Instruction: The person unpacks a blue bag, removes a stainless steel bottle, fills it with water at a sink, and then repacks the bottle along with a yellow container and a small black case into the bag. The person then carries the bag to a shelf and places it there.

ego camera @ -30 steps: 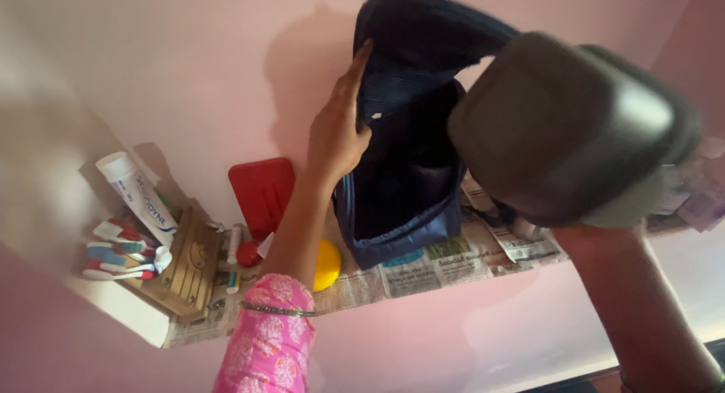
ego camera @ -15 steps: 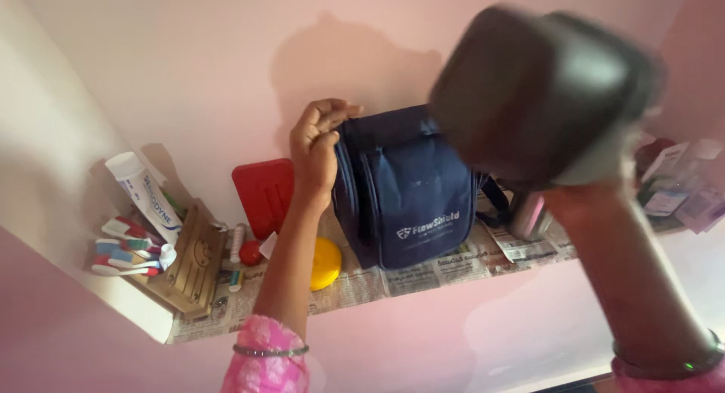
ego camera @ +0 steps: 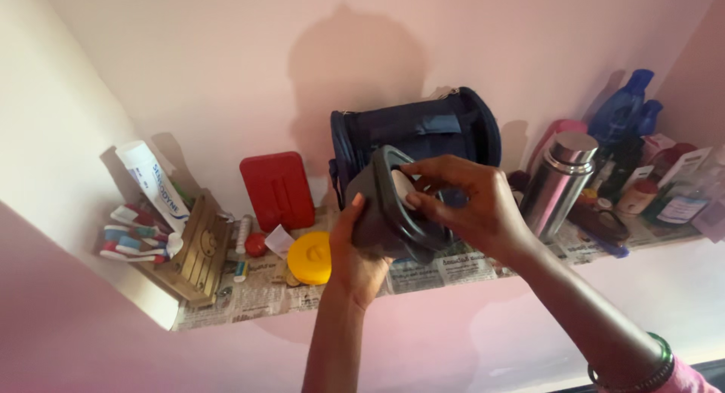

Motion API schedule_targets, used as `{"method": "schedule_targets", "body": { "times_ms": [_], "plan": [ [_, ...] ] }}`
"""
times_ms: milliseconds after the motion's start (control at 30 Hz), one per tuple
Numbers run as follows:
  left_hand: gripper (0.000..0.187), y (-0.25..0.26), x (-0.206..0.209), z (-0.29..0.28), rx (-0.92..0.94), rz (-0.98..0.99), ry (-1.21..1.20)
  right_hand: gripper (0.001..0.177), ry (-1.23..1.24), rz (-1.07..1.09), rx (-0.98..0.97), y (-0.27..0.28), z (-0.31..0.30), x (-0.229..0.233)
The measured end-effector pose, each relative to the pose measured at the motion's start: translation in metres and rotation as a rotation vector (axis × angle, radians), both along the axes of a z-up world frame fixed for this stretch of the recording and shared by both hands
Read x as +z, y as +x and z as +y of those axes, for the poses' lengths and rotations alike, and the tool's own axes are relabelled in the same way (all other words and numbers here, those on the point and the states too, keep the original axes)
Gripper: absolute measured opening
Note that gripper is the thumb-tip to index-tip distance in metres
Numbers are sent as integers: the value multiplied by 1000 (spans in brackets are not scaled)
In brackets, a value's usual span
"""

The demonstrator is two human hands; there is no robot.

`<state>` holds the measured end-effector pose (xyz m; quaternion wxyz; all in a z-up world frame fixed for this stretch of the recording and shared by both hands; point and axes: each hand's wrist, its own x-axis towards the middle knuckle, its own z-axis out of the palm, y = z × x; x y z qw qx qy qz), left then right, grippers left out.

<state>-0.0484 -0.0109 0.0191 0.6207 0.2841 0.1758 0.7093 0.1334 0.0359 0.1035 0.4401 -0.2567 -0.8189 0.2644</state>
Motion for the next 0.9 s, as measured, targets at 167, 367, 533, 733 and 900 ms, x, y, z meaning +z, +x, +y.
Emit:
{"method": "schedule_targets", "body": {
  "times_ms": [167, 367, 533, 733, 900],
  "plan": [
    [73, 9, -11, -9, 36, -81, -52, 97, 313, -89, 156, 4, -5, -8],
    [72, 12, -29, -8, 72, 29, -109, 120, 269, -198, 240, 1, -4, -22],
    [65, 12, -56, -5, 55, -46, -92, 111, 321, -220, 177, 3, -1, -32],
    [65, 14, -86, 0, 51, -54, -75, 101, 420, -164, 164, 1, -1, -50],
    [68, 13, -85, -2, 58, -29, -113, 98, 382, -118, 201, -1, 6, -55]
  ]
}}
